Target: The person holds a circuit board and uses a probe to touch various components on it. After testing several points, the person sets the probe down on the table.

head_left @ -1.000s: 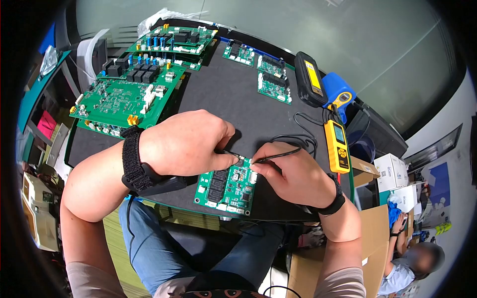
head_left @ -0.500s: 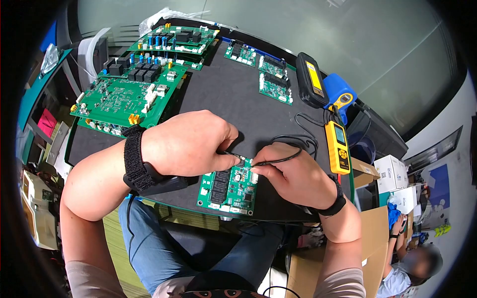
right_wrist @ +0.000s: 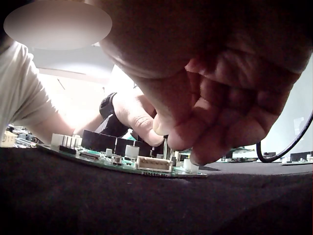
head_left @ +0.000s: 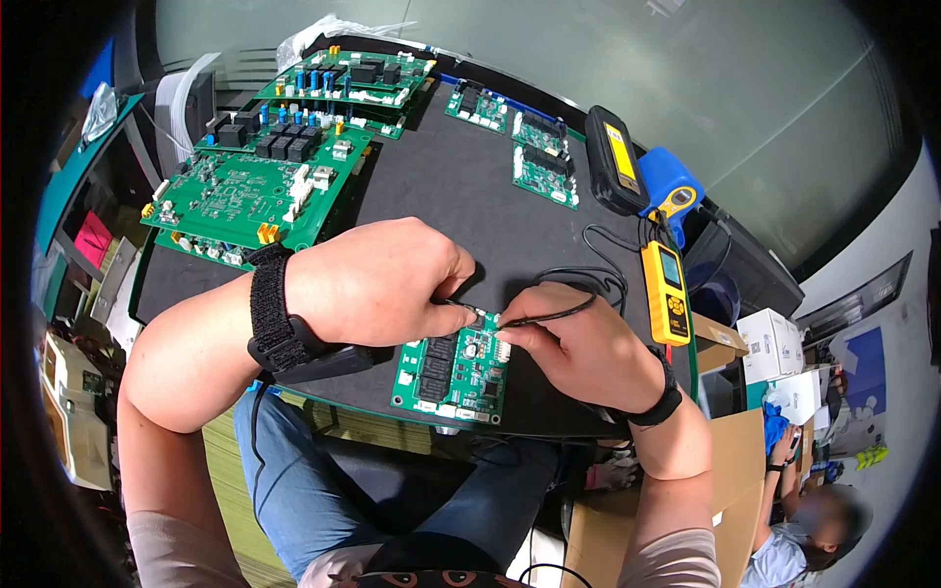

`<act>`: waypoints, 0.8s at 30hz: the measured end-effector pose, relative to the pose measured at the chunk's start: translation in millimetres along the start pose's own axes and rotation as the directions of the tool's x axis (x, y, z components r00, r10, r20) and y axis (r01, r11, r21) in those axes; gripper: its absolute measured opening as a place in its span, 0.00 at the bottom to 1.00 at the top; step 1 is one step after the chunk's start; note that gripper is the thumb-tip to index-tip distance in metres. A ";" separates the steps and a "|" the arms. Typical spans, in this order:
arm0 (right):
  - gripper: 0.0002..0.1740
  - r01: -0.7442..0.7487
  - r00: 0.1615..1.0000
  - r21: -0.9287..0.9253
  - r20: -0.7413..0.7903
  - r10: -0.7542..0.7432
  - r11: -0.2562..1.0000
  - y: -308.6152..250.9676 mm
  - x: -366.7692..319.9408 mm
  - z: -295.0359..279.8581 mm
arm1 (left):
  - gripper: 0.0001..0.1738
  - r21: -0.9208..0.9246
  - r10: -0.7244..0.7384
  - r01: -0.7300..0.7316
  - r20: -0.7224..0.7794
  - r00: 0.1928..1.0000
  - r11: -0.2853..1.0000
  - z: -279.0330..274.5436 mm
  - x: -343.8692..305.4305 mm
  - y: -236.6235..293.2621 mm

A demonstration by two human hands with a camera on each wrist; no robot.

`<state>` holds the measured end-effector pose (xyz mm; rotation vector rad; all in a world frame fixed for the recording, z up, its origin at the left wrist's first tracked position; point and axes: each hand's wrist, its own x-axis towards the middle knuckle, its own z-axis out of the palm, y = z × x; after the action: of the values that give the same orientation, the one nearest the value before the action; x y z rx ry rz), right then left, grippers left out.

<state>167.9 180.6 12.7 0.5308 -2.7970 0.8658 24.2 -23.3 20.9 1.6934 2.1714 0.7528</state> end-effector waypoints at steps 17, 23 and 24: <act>0.04 -0.074 0.997 0.039 0.041 0.072 0.997 -4.3 1.0 -3.3 | 0.20 -0.015 -0.004 0.004 0.024 1.000 1.000 -1.7 -0.3 1.2; 0.04 -0.066 0.997 0.046 0.047 0.063 0.997 -2.0 1.0 -3.3 | 0.20 -0.013 0.008 -0.008 0.014 1.000 1.000 0.4 -0.2 -0.8; 0.04 -0.059 0.997 0.050 0.047 0.057 0.997 -1.4 0.8 -3.2 | 0.20 -0.011 0.012 -0.012 0.010 1.000 1.000 0.9 -0.3 -1.4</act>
<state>167.8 181.2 16.3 0.4849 -2.8516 0.9511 23.6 -23.7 19.4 1.7027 2.1481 0.7559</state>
